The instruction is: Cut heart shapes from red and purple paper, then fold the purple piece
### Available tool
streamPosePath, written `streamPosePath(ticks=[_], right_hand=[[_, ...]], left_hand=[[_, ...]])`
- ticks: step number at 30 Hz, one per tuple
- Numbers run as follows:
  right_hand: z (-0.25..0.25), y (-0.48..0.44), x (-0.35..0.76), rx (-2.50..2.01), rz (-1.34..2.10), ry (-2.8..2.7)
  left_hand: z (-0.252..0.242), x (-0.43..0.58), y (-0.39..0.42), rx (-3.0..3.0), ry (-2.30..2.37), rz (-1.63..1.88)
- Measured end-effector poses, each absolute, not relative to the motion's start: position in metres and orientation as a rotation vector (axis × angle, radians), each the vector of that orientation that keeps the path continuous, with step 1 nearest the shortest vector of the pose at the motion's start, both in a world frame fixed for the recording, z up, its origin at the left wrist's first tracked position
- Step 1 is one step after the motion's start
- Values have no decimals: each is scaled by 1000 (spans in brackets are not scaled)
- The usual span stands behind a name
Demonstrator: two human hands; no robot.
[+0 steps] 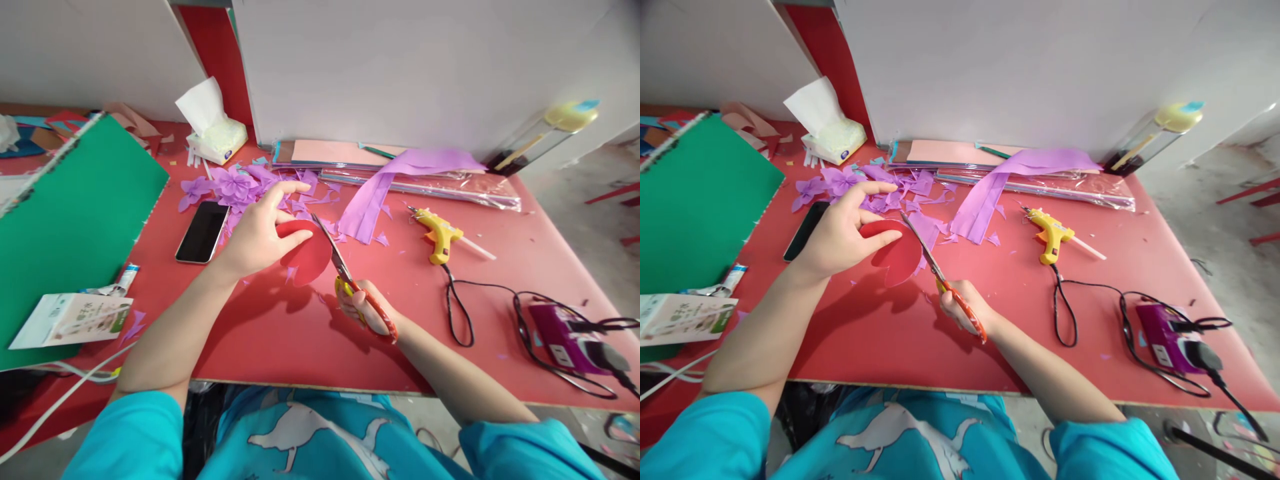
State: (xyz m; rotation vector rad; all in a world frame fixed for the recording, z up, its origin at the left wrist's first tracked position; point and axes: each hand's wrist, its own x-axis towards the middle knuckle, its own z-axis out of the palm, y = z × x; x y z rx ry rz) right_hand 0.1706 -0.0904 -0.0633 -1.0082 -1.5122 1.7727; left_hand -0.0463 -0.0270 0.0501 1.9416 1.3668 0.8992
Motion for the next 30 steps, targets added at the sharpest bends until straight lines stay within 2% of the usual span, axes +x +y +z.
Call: streamPosePath(ticks=[7,15,20,30], right_hand=[[-57,-88,170,-1004,1673,-1634],[-55,-87,165,-808,1750,-1380],[-48,-84,165,-890,1857,-1288],[-45,-86,171,-795,1818,-1530]], left_hand=[[51,-48,-24,1973,1354,894],[48,-50,-22,1996,1376,872],[49,-50,-22,2035,1366,848],[52,-47,-26,1986,1304,809]])
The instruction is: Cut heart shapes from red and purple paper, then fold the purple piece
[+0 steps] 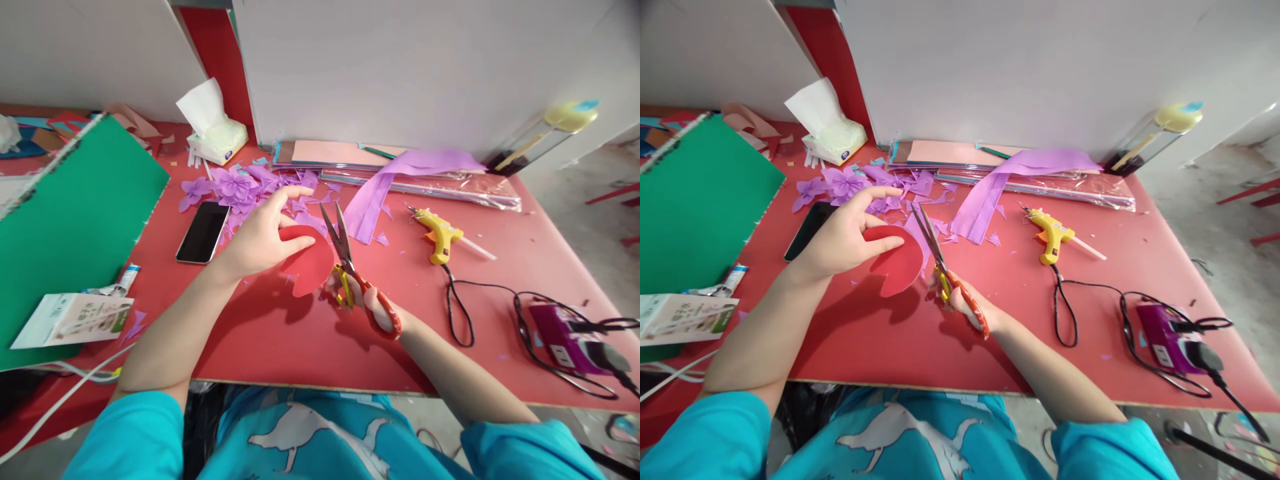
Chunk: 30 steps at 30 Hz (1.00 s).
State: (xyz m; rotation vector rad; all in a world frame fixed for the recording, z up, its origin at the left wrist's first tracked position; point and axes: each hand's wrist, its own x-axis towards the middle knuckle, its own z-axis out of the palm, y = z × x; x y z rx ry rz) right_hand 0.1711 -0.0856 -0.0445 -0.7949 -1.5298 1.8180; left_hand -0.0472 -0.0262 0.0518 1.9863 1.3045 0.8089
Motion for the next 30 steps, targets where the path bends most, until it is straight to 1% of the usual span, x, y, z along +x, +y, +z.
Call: streamPosePath(ticks=[9,18,25,30], right_hand=[[-41,-84,172,-769,1648,-1726],[-41,-84,173,-795,1620,-1778],[-51,-86,175,-867,1717,-1740],[-52,-88,176,-836,1770,-1742]], left_hand=[[51,-46,-28,1867,1170,737],[52,-43,-30,1744,1191,691],[53,-42,-30,1743,1195,704],[54,-42,-30,1746,1209,690]])
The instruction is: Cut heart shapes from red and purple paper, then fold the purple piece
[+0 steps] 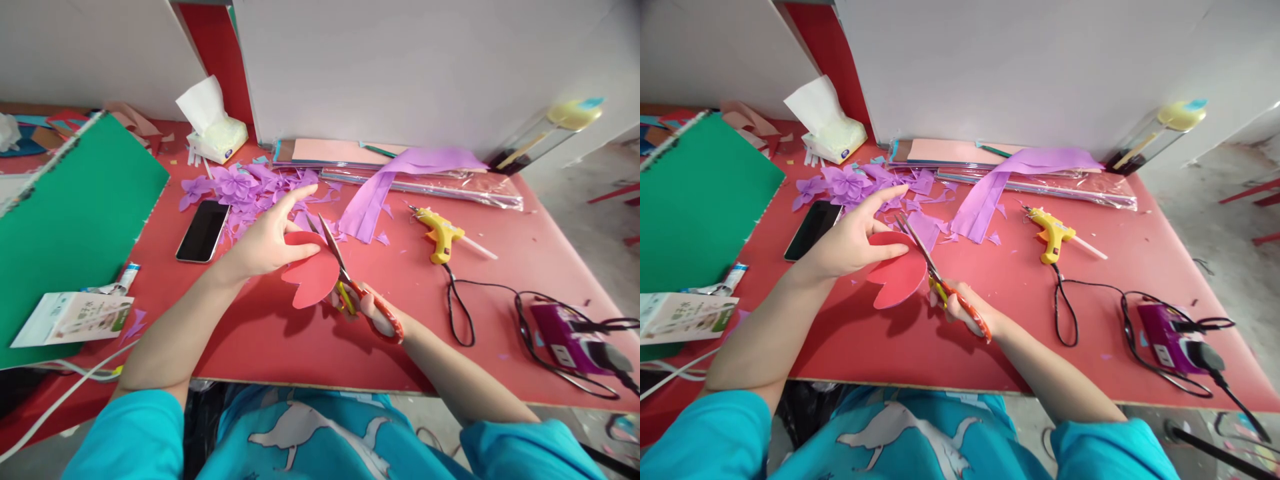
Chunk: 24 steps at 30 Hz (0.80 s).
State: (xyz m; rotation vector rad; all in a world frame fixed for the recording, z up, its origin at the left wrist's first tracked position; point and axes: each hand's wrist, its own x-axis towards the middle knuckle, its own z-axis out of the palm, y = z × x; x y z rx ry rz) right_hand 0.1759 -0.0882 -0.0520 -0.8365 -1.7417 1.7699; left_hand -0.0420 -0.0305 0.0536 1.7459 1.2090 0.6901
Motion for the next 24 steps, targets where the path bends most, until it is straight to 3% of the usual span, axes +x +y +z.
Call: streamPosePath(ticks=[24], right_hand=[[-52,-89,169,-847,1858,-1579]], left_hand=[[52,-38,-33,1907,1280,726]])
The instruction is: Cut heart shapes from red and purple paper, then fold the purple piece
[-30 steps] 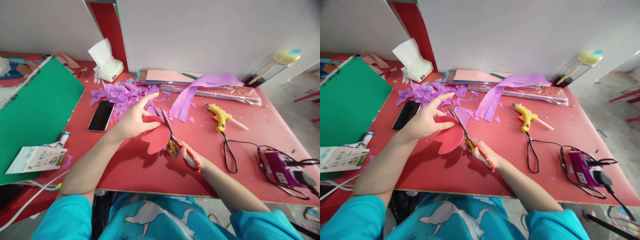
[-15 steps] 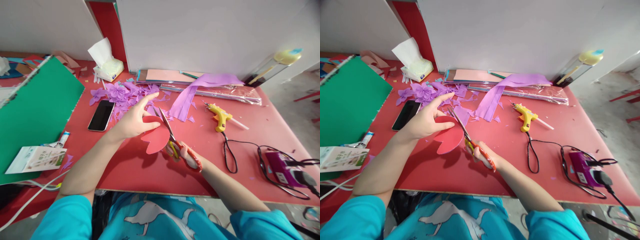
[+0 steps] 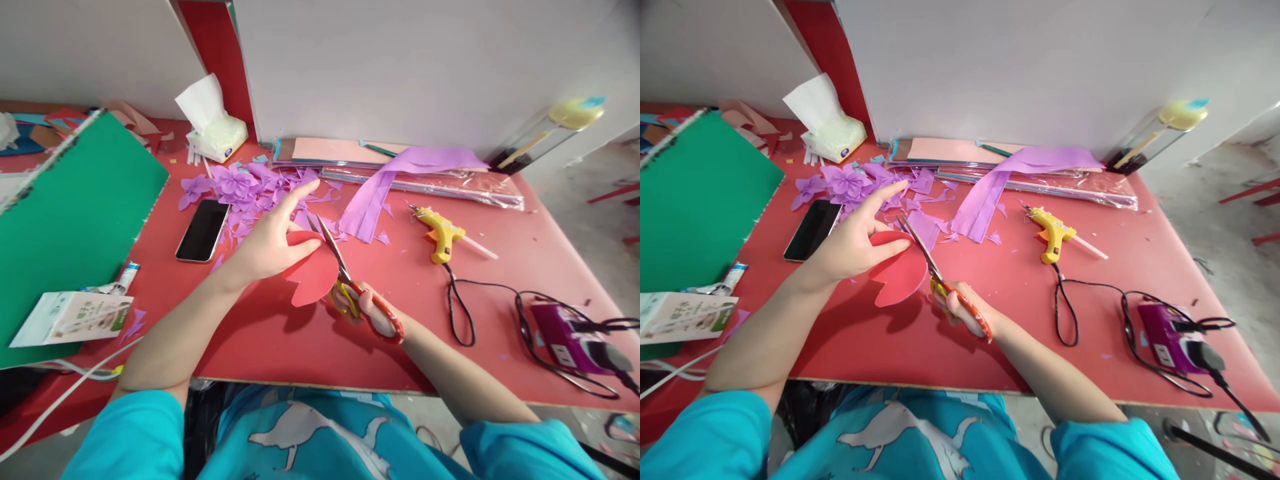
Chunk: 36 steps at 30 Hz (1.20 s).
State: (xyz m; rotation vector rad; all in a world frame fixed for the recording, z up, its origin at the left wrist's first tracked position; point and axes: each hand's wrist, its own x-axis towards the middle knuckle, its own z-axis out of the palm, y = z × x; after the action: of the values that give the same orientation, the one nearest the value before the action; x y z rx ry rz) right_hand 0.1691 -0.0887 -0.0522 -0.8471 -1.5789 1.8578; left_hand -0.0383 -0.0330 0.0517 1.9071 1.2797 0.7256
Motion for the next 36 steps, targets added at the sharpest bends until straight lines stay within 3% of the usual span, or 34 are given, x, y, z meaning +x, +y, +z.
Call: streamPosePath(ticks=[9,23,36], right_hand=[[-68,-87,169,-906,2033,-1381],[-41,-88,166,-956,1693,-1643],[-45,-87,163,-919,1806,-1429]], left_hand=[[50,-36,-34,1908,1275,734],[52,-37,-35,1891,1272,751],[48,-38,-33,1921,1251,889]])
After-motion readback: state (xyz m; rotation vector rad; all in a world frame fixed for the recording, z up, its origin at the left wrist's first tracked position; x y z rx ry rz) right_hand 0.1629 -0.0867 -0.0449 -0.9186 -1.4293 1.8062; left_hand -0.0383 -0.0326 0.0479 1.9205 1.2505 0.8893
